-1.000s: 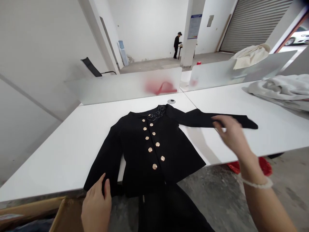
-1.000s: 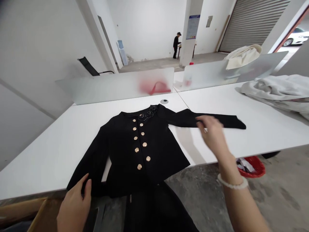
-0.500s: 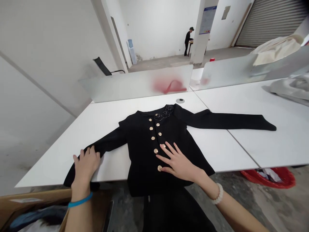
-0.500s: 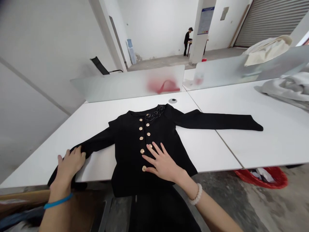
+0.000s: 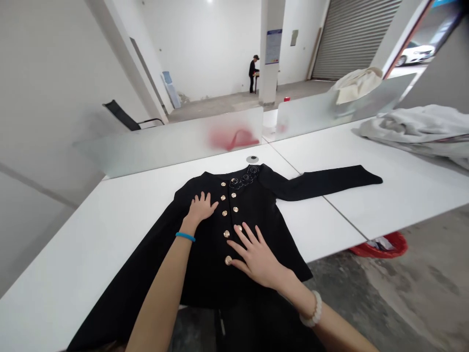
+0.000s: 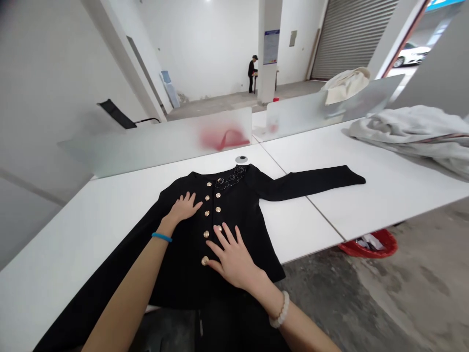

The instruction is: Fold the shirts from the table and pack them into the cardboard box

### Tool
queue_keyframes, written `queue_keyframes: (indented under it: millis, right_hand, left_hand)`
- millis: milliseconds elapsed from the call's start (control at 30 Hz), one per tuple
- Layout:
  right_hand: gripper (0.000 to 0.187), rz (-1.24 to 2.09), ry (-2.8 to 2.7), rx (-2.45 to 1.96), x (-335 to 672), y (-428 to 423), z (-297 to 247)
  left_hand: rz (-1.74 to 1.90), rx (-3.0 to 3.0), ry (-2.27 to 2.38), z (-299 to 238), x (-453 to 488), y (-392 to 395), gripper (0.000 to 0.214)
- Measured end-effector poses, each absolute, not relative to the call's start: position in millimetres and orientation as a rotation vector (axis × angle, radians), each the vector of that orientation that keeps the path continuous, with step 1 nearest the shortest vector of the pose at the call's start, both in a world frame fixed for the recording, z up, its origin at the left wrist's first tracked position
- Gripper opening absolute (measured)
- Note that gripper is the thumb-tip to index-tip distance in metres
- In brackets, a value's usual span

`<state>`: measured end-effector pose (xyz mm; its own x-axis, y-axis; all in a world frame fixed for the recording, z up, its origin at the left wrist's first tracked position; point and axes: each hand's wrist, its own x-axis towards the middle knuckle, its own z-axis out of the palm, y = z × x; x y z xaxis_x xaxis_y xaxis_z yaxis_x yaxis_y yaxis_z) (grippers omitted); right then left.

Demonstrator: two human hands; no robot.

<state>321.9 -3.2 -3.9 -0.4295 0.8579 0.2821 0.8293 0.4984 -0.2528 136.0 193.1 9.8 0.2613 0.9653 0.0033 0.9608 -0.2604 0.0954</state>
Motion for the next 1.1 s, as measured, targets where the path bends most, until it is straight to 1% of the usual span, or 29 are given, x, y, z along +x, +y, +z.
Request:
queue_keyframes:
  millis: [100, 233, 367, 467, 533, 633, 800, 867, 933, 967, 1033, 1100]
  right_hand:
    - [0.053, 0.090, -2.341, -1.470, 316.6, 21.6, -2.7]
    - [0.058, 0.137, -2.383, -1.434, 318.8, 47.6, 1.2]
    - [0.060, 0.197, -2.384, -1.384, 320.0, 54.0, 2.6]
    - [0.056, 0.283, -2.344, -1.309, 329.4, 55.0, 5.4]
    - [0.048, 0.295, -2.236, -1.305, 353.4, 56.6, 8.2]
    - [0.038, 0.163, -1.963, -1.489, 427.6, 59.0, 8.2]
    - [0.036, -0.296, -1.618, -2.058, 595.8, 54.0, -8.8]
    - [0.042, -0.274, -1.612, -2.194, 642.1, 48.7, -15.3]
    - [0.048, -0.252, -1.602, -2.291, 661.9, 43.5, -20.1]
    - [0.047, -0.259, -1.594, -2.319, 661.0, 41.5, -22.5]
    - [0.044, -0.261, -1.683, -2.279, 641.2, 39.5, -28.4]
    - [0.040, -0.265, -1.851, -2.134, 607.6, 39.3, -36.2]
  left_hand:
    - [0.201, 2.472, 1.837, 7.5, 137.3, 211.8, 0.061]
    - [0.408, 2.488, 1.876, 9.4, 131.9, 216.2, 0.053]
    - [0.541, 2.541, 1.830, 10.6, 133.9, 194.2, 0.048]
    - [0.515, 2.622, 1.711, 8.4, 134.4, 155.9, 0.043]
    - [0.493, 2.666, 1.616, 5.1, 125.6, 121.6, 0.042]
    - [0.554, 2.631, 1.595, -2.6, 97.7, 67.8, 0.045]
    - [0.521, 2.511, 1.748, -18.4, 64.9, 6.6, 0.051]
    - [0.515, 2.517, 1.723, -20.8, 67.3, -4.6, 0.051]
    - [0.510, 2.544, 1.688, -19.2, 73.8, -10.3, 0.052]
    - [0.497, 2.560, 1.672, -17.2, 77.0, -11.9, 0.054]
    - [0.455, 2.597, 1.627, -12.2, 81.6, -13.7, 0.057]
    - [0.386, 2.638, 1.571, -6.9, 84.0, -14.9, 0.060]
